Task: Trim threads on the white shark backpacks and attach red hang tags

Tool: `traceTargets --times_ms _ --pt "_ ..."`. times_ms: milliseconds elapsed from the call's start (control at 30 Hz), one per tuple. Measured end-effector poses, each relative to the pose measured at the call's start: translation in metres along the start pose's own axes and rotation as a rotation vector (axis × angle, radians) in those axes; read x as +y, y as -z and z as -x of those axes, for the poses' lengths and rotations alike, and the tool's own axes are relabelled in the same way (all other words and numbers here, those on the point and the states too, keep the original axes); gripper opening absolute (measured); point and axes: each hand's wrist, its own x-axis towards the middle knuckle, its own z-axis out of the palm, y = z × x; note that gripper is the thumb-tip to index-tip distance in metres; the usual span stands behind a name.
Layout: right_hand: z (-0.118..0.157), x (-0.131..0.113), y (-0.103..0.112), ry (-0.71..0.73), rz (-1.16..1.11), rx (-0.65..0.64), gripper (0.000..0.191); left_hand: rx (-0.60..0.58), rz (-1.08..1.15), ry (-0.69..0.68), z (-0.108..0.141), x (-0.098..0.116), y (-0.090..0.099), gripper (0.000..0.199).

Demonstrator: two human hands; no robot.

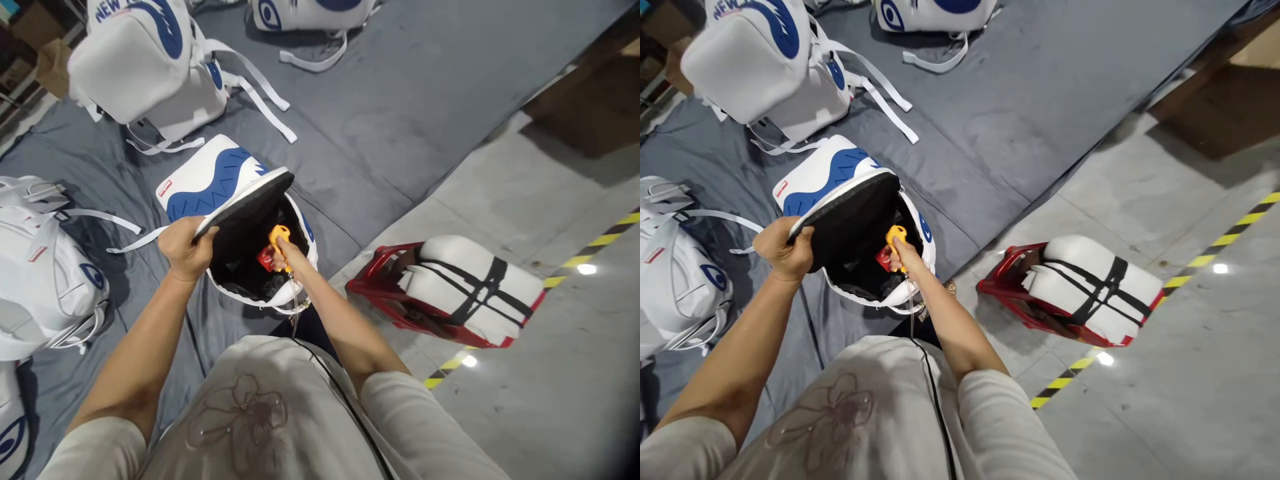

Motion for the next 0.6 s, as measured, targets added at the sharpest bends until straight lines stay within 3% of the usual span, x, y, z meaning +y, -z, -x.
traceTargets --times_ms 167,300,367,500,600 --pt "0.010 0.003 0.007 -0.111 0.022 -0.157 0.041 0.064 0.010 0.085 -0.011 -0.008 -0.001 0.039" --pt "0.019 -0.004 0.014 -0.416 0.456 -0.363 0.029 0.134 -0.011 0.072 -0.014 -0.017 0.003 0.035" --pt "0.021 -0.009 0.017 -0.427 0.497 -0.292 0.027 0.149 -0.047 0.077 -0.014 -0.021 0.002 0.035" --pt "0.023 -0.019 0.014 -0.143 0.232 0.062 0.035 0.110 -0.059 0.146 -0.015 -0.024 -0.006 0.038" --pt "0.027 -0.029 0.002 -0.294 0.561 -0.050 0.030 0.050 -0.037 0.225 -0.008 -0.013 -0.003 0.033"
